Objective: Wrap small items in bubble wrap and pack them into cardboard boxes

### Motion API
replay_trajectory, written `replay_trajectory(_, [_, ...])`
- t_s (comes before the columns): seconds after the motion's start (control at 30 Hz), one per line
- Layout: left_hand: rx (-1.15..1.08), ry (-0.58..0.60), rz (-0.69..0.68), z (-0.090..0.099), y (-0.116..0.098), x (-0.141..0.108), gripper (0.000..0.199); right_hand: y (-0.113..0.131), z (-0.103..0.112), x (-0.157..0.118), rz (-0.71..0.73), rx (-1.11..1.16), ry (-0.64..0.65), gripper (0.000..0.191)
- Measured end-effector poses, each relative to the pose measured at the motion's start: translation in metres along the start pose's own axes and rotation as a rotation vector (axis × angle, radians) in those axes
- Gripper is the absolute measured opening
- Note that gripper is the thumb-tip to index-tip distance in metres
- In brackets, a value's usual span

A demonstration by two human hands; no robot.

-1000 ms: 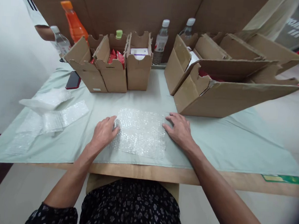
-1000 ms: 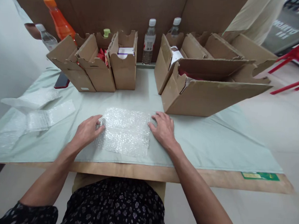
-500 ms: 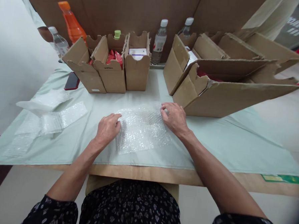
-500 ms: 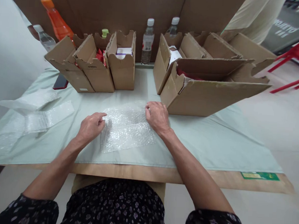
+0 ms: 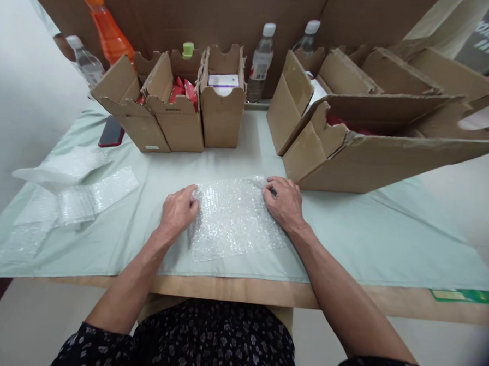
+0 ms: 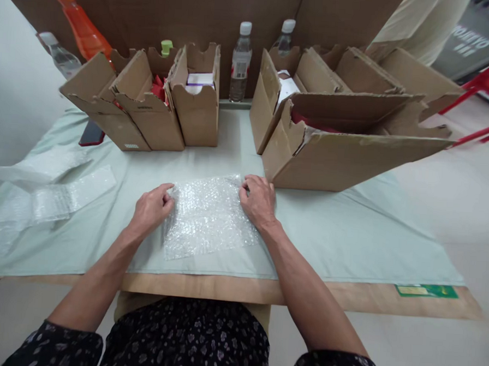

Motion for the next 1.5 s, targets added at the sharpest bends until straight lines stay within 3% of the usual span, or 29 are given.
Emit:
replay_trajectory(0.17, [0.019, -0.122, -0.086, 0.002, -0.006, 0.002, 0.043, 0.000, -0.001, -0.001, 0.004, -0.003, -0.003, 0.013])
replay_trajectory(0.43, [-0.010, -0.257, -0.070, 0.010, -0.001, 0.006, 0.035, -0.001, 0.000, -0.001, -0.016, 0.016, 0.002, 0.014])
replay_trajectory(0.6, [-0.055, -0.364, -0.201, 0.021, -0.020, -0.008, 0.028, 0.013, 0.009, -0.005, 0.052, 0.002, -0.051, 0.023])
replay_trajectory(0.67, [-0.052, -0.327, -0.313, 0.019, -0.034, -0.013, 0.028, 0.025, 0.004, -0.009, 0.129, 0.012, -0.005, 0.025])
replay_trajectory(0.77, [-0.010, -0.172, -0.492, 0.006, -0.056, -0.020, 0.035, 0.044, -0.016, -0.017, 0.270, 0.016, 0.174, 0.031])
replay_trajectory(0.87, [0.063, -0.025, -0.561, -0.009, -0.065, -0.024, 0.042, 0.057, -0.033, -0.024, 0.364, -0.036, 0.304, 0.034])
replay_trajectory(1.23, [0.075, 0.065, -0.522, -0.017, -0.056, -0.020, 0.050, 0.053, -0.035, -0.023, 0.310, -0.114, 0.320, 0.038])
replay_trajectory(1.5, [0.051, 0.064, -0.523, -0.021, -0.053, -0.019, 0.053, 0.061, -0.040, -0.025, 0.304, -0.141, 0.288, 0.037])
Point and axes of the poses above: each hand's wrist, its own x-axis towards the middle knuckle, its own z-axis out of the back of the hand, y = z × x, the point moved 8 cm from there along x, towards the middle knuckle, and after that the axes turned 10 degrees about x, right-handed, at the moved point
